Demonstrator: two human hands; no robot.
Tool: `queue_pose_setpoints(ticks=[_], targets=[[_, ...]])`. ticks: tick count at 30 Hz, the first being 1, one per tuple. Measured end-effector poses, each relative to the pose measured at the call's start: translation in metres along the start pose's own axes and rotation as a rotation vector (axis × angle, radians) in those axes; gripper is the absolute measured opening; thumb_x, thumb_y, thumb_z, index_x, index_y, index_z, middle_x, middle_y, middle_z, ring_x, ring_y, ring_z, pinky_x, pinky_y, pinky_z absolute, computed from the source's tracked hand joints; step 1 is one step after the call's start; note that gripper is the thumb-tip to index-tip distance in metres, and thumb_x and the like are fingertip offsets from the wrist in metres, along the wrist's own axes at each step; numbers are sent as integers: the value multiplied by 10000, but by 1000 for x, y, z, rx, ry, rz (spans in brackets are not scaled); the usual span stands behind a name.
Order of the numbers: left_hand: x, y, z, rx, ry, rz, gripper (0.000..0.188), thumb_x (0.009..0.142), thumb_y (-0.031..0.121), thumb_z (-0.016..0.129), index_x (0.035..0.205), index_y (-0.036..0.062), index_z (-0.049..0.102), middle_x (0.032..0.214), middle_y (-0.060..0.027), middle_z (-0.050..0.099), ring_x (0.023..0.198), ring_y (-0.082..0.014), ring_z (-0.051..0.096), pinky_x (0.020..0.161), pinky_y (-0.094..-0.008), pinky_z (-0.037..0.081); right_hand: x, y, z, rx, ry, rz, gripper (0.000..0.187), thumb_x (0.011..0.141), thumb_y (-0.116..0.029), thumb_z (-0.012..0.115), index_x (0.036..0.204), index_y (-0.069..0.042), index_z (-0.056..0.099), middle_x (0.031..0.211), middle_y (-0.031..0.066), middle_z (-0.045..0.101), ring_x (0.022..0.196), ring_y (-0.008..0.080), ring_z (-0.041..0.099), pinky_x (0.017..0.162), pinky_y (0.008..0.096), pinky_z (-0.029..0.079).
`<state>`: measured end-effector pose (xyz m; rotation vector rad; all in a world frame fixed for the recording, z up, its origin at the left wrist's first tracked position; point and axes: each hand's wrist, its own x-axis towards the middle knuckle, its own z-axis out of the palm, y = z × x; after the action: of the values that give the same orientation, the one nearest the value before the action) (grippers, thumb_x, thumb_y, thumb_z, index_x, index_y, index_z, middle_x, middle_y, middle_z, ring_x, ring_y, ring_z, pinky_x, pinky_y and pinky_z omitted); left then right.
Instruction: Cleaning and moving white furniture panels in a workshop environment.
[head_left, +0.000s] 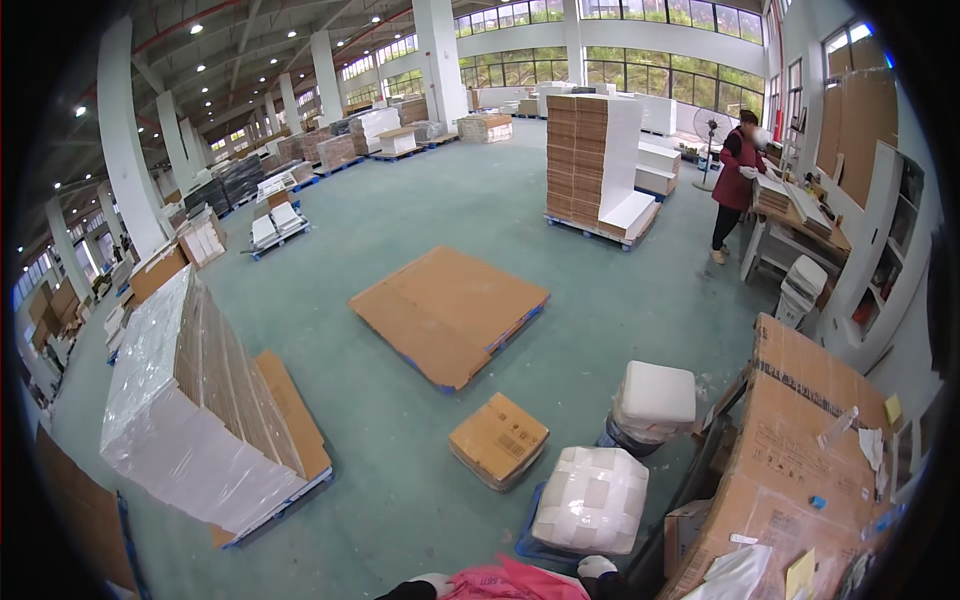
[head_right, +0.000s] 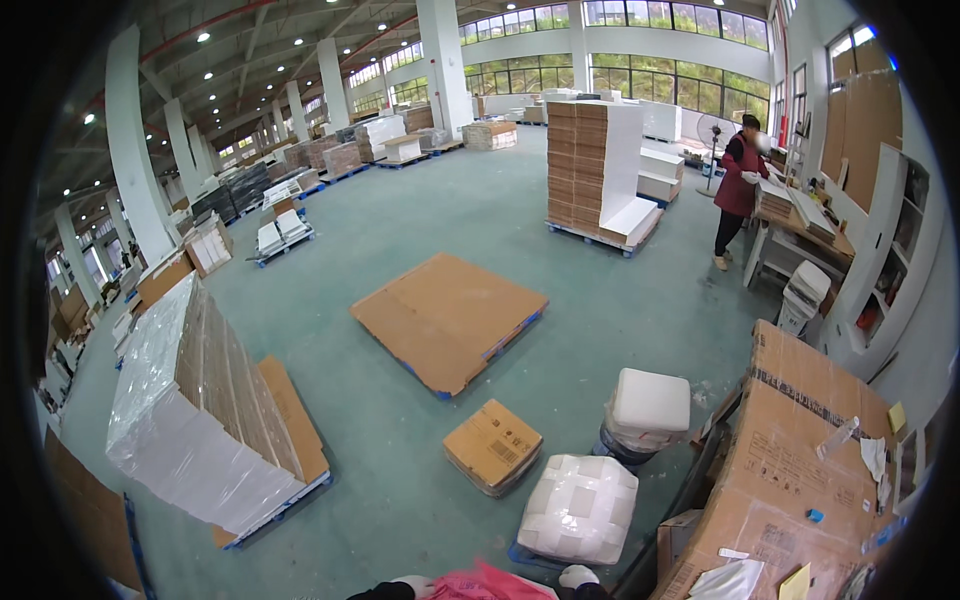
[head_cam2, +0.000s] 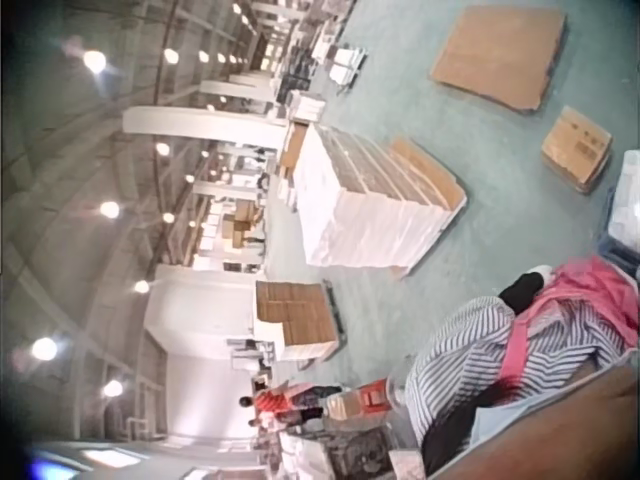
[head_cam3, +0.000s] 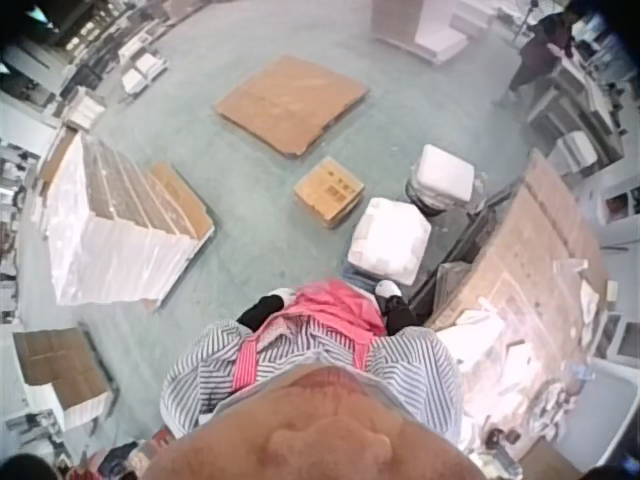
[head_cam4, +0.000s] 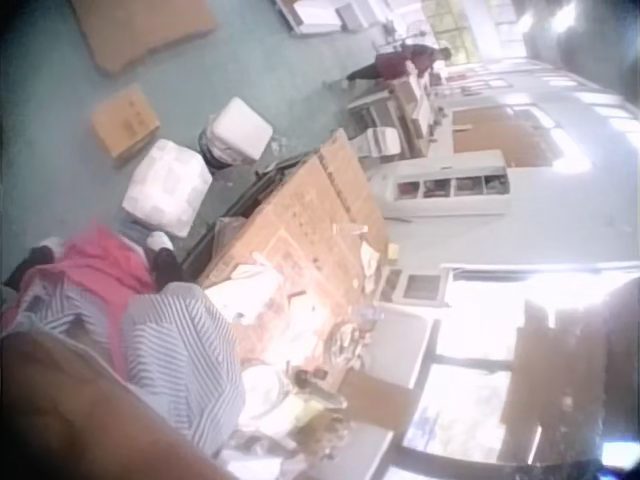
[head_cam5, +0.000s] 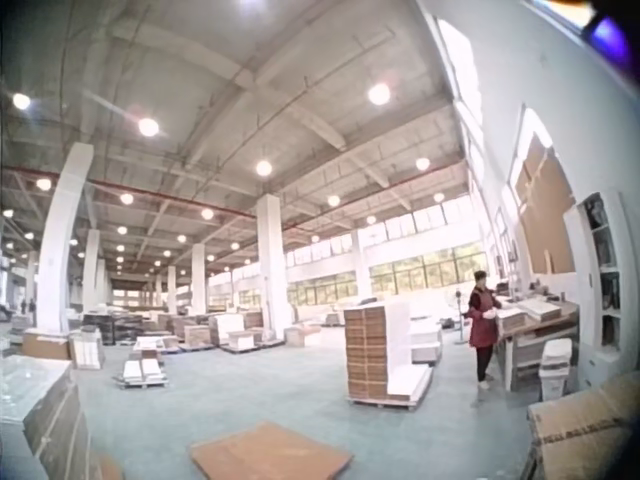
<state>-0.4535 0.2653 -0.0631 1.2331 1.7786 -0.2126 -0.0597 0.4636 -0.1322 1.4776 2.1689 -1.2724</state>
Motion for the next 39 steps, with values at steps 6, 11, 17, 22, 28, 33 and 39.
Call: queue_pose_setpoints(ticks=[6, 11, 17, 22, 28, 33, 39], targets=[[6, 77, 22, 173, -155, 60, 556, 866, 509, 555, 1230, 100, 651, 1284, -201, 617, 1199, -372, 577, 1003, -425, 454, 7, 54, -29, -45, -74, 66, 400, 769, -349, 596, 1030, -85, 742, 1075, 180, 710, 1046, 362, 658, 920, 448, 510], [-20, 102, 27, 49, -53, 111, 542, 905, 504, 504, 1245, 103, 638, 1282, -201, 615, 1194, -380, 576, 1004, -440, 452, 53, 189, 26, -75, -181, -21, 445, 797, -434, 583, 1079, -127, 737, 1105, 164, 704, 1085, 344, 646, 941, 437, 494], [-7, 69, 78, -106, 105, 29, 456, 897, 434, 464, 1130, 107, 681, 1031, -143, 711, 980, -332, 672, 891, -425, 502, 44, 202, 16, -248, -225, 43, 539, 818, -523, 581, 1172, -135, 704, 1175, 162, 686, 1116, 343, 638, 960, 422, 484], [-22, 63, 87, -132, 98, 5, 442, 905, 424, 464, 1144, 112, 665, 1095, -163, 695, 1046, -356, 646, 939, -444, 475, -14, 126, -34, -92, -134, -64, 393, 786, -394, 600, 1063, -155, 746, 1118, 139, 703, 1083, 341, 647, 934, 456, 510], [-27, 84, 72, 31, 61, 5, 427, 914, 380, 425, 1153, 122, 667, 1172, -183, 667, 1091, -379, 626, 963, -484, 475, 7, 186, 1, -388, -399, -140, 340, 823, -397, 615, 1030, -165, 755, 1076, 128, 714, 1037, 316, 666, 912, 393, 511], [-20, 53, 97, -35, 119, -29, 482, 960, 445, 468, 1226, 91, 656, 1219, -206, 647, 1177, -390, 577, 1010, -443, 443, 44, 194, 62, -269, -314, -160, 228, 847, -273, 633, 968, -118, 749, 949, 128, 721, 887, 289, 688, 800, 428, 529], [-20, 35, 102, -137, 153, -34, 451, 929, 394, 515, 1195, 64, 667, 1223, -205, 644, 1177, -389, 573, 1012, -448, 443, 28, 164, 67, -5, -101, 61, 177, 821, -220, 664, 905, -98, 762, 874, 144, 728, 815, 304, 712, 764, 450, 536]])
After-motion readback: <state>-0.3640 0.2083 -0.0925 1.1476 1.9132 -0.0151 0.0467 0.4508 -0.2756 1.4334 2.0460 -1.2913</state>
